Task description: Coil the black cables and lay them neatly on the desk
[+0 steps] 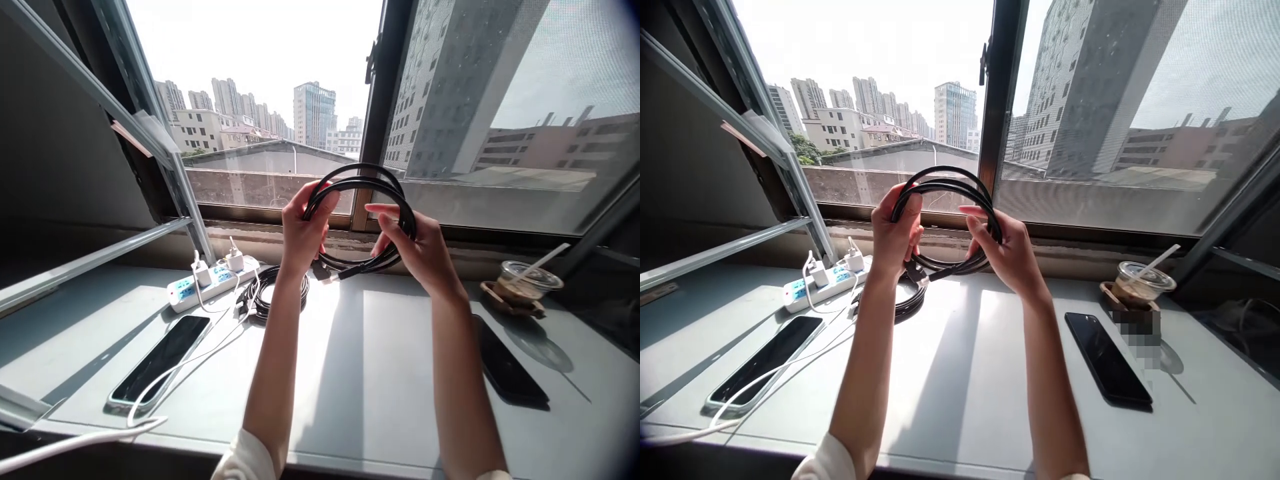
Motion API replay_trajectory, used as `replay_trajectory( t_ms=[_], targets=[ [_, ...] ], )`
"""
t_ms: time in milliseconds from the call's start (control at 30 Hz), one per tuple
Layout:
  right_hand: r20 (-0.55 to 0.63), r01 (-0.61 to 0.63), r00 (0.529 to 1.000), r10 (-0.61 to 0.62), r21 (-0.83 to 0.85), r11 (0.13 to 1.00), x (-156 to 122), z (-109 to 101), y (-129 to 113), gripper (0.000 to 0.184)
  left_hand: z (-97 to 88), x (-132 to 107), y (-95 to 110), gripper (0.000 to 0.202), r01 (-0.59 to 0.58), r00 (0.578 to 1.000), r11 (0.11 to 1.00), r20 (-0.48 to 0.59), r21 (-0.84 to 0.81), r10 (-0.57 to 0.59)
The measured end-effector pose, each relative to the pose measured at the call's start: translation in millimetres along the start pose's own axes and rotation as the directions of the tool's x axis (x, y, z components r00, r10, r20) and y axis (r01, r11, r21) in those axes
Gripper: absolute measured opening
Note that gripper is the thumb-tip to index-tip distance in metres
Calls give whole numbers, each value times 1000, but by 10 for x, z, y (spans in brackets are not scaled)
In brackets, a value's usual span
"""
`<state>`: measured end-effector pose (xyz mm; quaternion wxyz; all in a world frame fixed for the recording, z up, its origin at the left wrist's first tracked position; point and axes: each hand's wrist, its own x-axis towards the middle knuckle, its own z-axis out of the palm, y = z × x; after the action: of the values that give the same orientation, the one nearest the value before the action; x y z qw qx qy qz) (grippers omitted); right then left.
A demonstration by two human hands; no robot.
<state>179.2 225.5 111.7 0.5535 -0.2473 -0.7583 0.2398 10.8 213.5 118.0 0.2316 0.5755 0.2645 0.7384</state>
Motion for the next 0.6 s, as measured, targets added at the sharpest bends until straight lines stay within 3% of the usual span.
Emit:
replay_trajectory(
  t_ms=[133, 333, 467, 533, 600],
  targets=[
    [-182, 13, 983, -28, -85, 996, -8, 58, -49, 55, 18, -8, 28, 29, 22, 997, 996, 68, 82, -27],
    [-260, -12, 965, -45, -211, 977, -15, 37, -29, 36, 79, -42, 101, 32, 138, 973, 984, 169, 113, -156],
    [-235, -78, 971, 31, -194, 978, 20, -15, 70, 39, 73, -48, 136, 41, 258, 921, 952, 254, 164, -294],
    [-171, -121, 981, 91, -171, 978, 42, -23, 184, 43, 26, -31, 33, 40, 285, 889, 919, 284, 273, -360],
    [-102, -206, 976, 190, -177, 962, 57, -14, 374, 46, -35, -9, -180, 38, 334, 836, 821, 256, 463, -485]
  ],
)
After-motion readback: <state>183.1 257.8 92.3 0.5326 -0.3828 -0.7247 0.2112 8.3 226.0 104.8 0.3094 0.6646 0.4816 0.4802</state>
